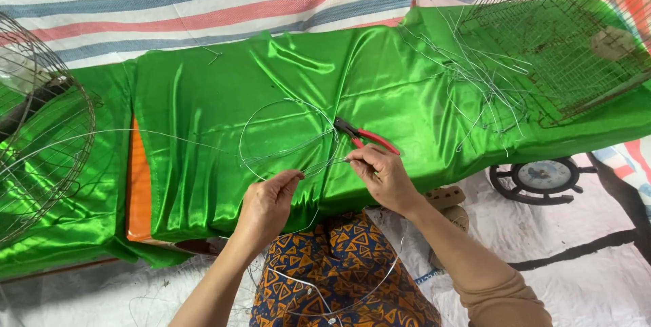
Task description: The person bends metal wire into circular loops and secures the ends using pliers on a fabric-covered work surface.
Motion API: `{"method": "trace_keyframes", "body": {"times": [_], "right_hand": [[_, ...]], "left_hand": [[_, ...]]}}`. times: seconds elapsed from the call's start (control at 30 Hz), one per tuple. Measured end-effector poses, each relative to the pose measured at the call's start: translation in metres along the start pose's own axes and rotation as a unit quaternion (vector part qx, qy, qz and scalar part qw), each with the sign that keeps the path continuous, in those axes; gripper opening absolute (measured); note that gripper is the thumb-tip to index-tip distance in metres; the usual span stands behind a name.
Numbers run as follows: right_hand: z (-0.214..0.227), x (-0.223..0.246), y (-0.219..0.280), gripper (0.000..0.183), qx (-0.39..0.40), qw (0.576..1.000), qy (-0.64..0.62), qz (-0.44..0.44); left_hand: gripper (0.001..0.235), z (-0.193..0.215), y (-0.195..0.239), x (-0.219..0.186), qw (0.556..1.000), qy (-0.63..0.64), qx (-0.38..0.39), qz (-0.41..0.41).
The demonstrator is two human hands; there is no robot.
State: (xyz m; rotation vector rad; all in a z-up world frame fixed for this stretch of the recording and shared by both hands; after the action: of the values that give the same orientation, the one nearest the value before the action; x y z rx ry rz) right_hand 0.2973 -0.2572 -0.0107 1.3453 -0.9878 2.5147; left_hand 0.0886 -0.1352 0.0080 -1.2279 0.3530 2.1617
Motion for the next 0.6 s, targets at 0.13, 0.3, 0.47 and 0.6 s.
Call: {"method": "trace_keyframes", "body": {"times": [0.13, 0.3, 0.47, 0.6], "right_hand": [[-0.015, -0.021, 0.015, 0.013, -0.066, 0.995, 0.043, 0.059], [-0.015, 0.000, 0.031, 0.014, -0.213, 0.926, 0.153, 0.273], [-0.017, -0.007, 0.042, 0.013, -0.236, 0.904, 0.177, 0.311], [-0.019, -0.013, 0.051, 0.012, -0.248, 0.887, 0.191, 0.339]], "left_hand": [[0.027, 0.003, 0.002, -0.008, 0.999, -0.021, 0.020, 0.017], [0.028, -0.002, 0.007, -0.006, 0.998, -0.006, 0.049, 0.028], [0.029, -0.002, 0.011, -0.007, 0.996, 0.011, 0.075, 0.047], [0.029, -0.001, 0.013, -0.005, 0.993, 0.034, 0.095, 0.061]]}}
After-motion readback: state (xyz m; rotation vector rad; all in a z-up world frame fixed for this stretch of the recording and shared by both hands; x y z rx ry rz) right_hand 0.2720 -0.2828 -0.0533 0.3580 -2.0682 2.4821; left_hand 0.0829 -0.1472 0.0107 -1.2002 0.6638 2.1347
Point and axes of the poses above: each hand's wrist, its own y-axis away from the middle knuckle, its own z-axis out of the back of the hand, x = y × z, the point moved 5 cm from there along -y, towards the middle knuckle, and after that the axes turned 5 degrees about -x, right-handed, at the moved point
